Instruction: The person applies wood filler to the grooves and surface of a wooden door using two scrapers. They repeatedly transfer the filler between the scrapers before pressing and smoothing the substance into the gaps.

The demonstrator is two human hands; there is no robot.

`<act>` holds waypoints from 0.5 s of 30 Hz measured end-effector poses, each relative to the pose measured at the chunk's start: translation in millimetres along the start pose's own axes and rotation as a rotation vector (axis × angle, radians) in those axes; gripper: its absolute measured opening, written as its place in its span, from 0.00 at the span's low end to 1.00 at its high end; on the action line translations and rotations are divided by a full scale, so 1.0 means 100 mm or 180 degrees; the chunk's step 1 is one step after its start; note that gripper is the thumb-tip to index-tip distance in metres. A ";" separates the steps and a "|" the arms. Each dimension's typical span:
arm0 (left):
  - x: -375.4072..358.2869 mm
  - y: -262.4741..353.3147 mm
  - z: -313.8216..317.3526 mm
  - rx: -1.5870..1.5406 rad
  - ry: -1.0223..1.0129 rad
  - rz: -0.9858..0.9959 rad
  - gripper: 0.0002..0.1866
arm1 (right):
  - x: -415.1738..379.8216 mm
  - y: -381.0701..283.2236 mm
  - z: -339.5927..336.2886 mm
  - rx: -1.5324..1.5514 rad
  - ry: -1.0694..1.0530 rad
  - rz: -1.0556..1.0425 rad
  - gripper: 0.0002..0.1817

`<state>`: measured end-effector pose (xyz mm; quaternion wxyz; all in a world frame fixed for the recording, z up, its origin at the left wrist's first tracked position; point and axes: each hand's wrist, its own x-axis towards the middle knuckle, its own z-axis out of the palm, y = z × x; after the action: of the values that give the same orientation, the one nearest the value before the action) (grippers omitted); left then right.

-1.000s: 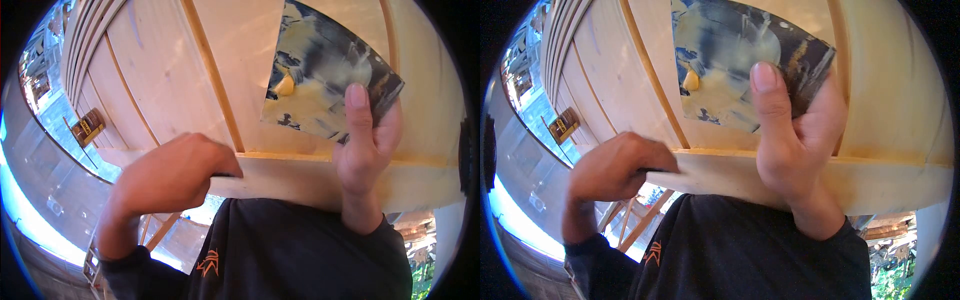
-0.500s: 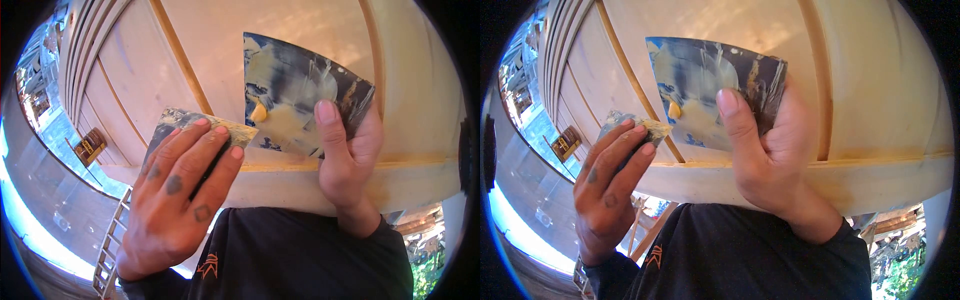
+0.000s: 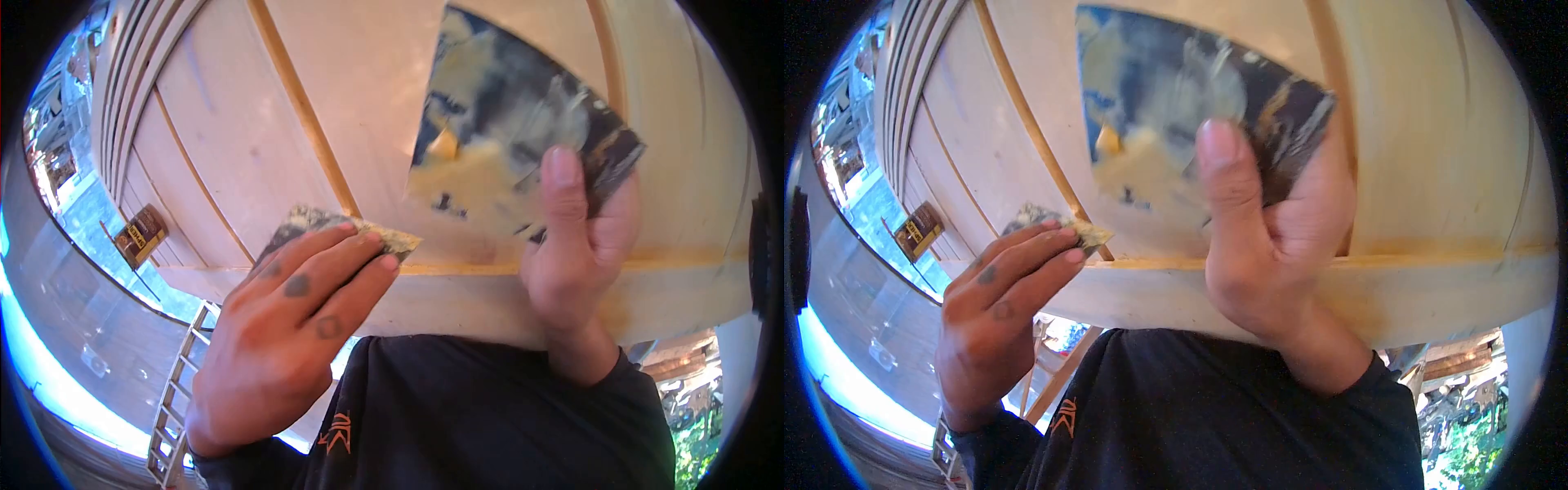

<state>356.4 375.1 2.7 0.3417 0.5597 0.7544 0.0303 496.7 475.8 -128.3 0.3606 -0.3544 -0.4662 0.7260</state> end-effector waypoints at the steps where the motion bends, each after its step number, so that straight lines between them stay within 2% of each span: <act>1: -0.04 0.02 -0.01 -0.0189 -0.0062 -0.0141 0.20 | 0.01 0.00 -0.02 0.0007 0.0065 -0.0042 0.09; 5: -0.17 0.08 0.22 -0.0459 -0.0653 -0.0238 0.28 | 0.05 0.01 -0.02 -0.0142 0.0330 -0.0244 0.06; 10: -0.25 0.18 0.61 -0.0272 -0.0494 -0.0248 0.27 | 0.04 0.01 -0.01 -0.0110 0.0278 -0.0222 0.05; 13: -0.24 0.27 0.67 -0.0217 -0.0655 -0.0390 0.27 | 0.02 -0.01 -0.08 0.0156 0.0154 -0.0173 0.05; 15: -0.19 0.30 0.68 -0.0351 -0.0523 -0.0530 0.27 | 0.03 -0.02 -0.14 0.0228 0.0193 -0.0162 0.07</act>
<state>421.1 346.7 -27.3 0.4339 0.4761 0.7649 -0.0028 507.6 484.9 -131.1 0.4052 -0.3511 -0.4377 0.7218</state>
